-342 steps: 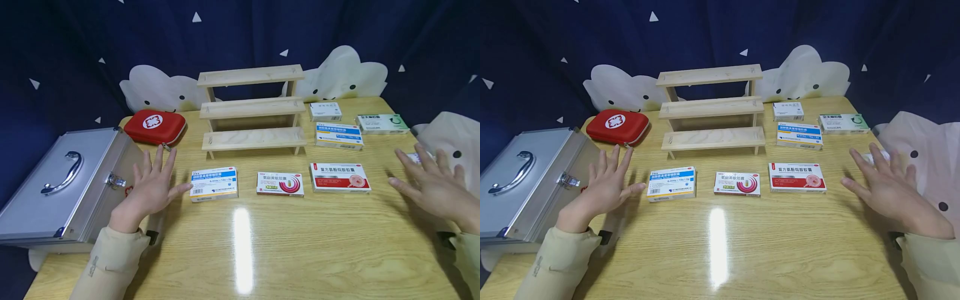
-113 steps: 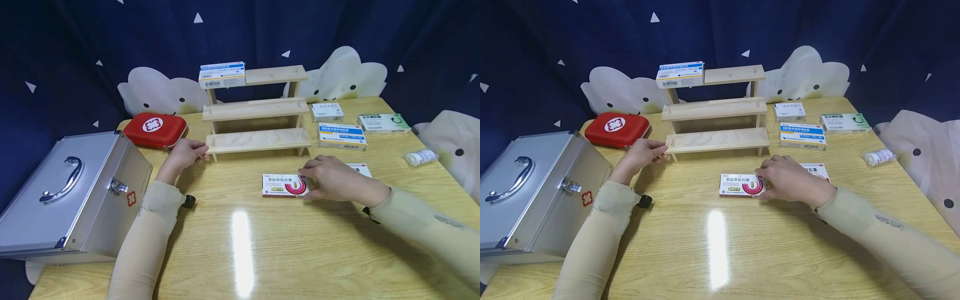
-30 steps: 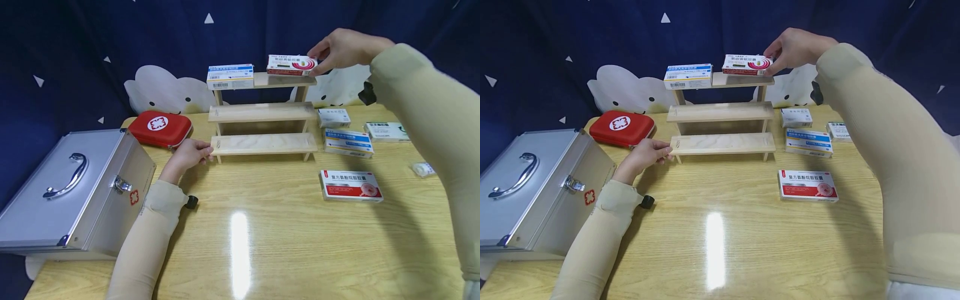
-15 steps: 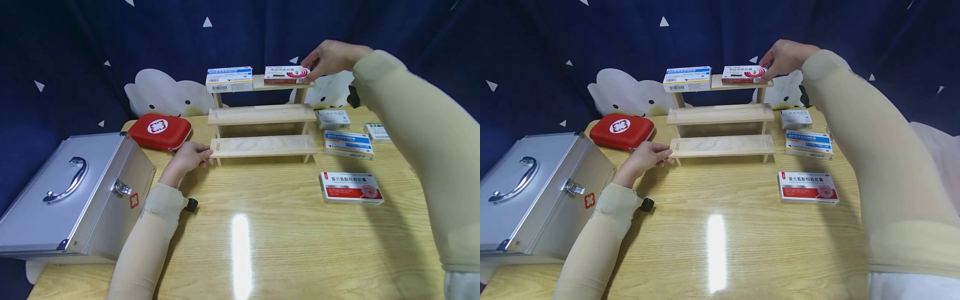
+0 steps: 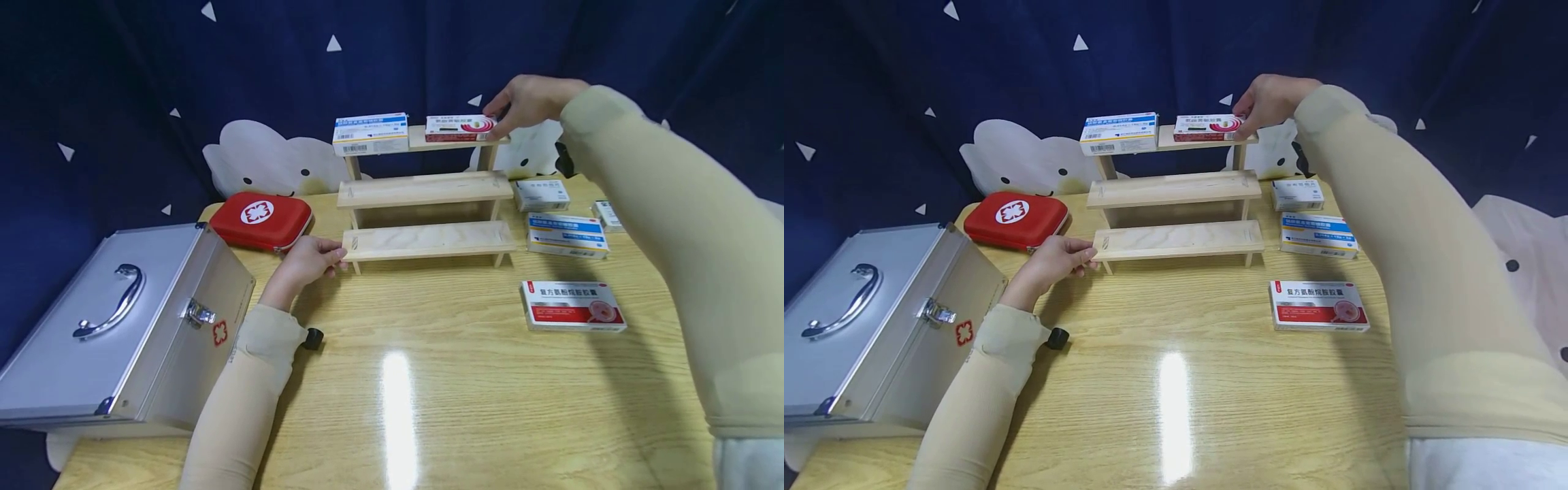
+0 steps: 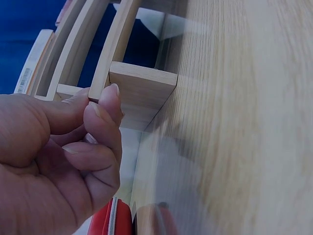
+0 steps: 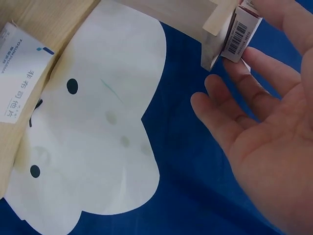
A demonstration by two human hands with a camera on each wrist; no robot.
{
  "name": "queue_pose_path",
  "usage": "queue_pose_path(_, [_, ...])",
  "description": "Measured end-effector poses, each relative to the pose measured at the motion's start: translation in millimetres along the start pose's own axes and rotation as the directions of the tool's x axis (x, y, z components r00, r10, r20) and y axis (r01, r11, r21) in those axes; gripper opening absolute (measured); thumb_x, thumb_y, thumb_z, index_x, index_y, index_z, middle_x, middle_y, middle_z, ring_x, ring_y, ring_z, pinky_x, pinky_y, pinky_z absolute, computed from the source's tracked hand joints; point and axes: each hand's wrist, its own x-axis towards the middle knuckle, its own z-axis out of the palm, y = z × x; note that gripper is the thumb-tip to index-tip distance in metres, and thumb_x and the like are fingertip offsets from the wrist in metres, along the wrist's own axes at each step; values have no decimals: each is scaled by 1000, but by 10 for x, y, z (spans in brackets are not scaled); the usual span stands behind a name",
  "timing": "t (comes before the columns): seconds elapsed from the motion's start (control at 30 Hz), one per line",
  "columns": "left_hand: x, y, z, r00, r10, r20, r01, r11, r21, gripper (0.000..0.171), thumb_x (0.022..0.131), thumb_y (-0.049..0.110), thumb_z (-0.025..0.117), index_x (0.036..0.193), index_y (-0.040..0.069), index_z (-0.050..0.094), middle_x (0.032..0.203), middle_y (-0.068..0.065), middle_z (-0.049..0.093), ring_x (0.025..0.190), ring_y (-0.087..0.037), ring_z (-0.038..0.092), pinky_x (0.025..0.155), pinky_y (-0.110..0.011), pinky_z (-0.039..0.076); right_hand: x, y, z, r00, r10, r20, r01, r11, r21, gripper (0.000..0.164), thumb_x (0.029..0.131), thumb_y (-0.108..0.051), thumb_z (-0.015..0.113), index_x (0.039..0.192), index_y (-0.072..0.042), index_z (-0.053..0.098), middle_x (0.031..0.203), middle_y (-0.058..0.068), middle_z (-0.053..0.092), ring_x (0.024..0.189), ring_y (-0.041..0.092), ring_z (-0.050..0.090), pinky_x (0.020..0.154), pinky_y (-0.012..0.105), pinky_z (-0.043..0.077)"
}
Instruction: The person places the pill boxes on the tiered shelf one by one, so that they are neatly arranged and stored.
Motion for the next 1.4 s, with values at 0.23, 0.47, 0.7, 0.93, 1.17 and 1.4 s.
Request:
queue_pose_path(0.23, [3,5,-10,1000,1,-5,-1,1000,4,31,91,14,58,119,0,57,95,-18,65,80,-25,58,63,-24,48,13,-27,0,1000,10,18,-10,1000,2,88,72,-54,71,144,-23,31,151,16,10,129,43,15,95,67,17])
queue_pose_path(0.47, [-1,-5,-31,1000,-1,-8,1,1000,21,30,91,15,57,117,1,58,94,-18,65,76,-21,57,65,-27,48,30,-57,12,999,8,33,-8,1000,-6,88,73,-55,69,144,-23,29,151,18,5,130,45,12,95,68,16])
queue_pose_path(0.7, [6,-21,-41,1000,-9,-10,9,999,33,29,91,16,58,116,2,59,91,-15,66,71,-18,56,68,-30,48,31,-84,8,999,12,47,-12,1000,-2,87,75,-51,69,145,-21,27,151,19,5,129,45,12,95,68,15])
queue_pose_path(0.93, [24,-33,-45,1000,7,-10,-7,999,37,30,91,16,58,117,2,59,91,-15,66,70,-18,56,65,-27,48,31,-82,3,998,24,51,-24,1000,-4,88,75,-51,69,145,-21,26,151,19,3,130,45,10,96,67,14])
queue_pose_path(1.17, [39,-38,-31,1000,6,-6,-5,999,37,30,91,16,58,117,2,59,91,-14,67,72,-20,57,66,-27,48,5,-71,0,998,31,59,-31,1000,1,88,76,-51,68,146,-23,23,151,17,1,132,45,7,96,68,13])
queue_pose_path(1.4, [90,22,4,1000,18,14,-19,999,45,30,91,17,58,117,2,59,92,-16,66,74,-21,57,67,-29,49,-205,32,-100,1000,2,2,-2,1000,-18,91,77,-53,66,147,-21,17,152,12,7,134,42,4,97,67,14])
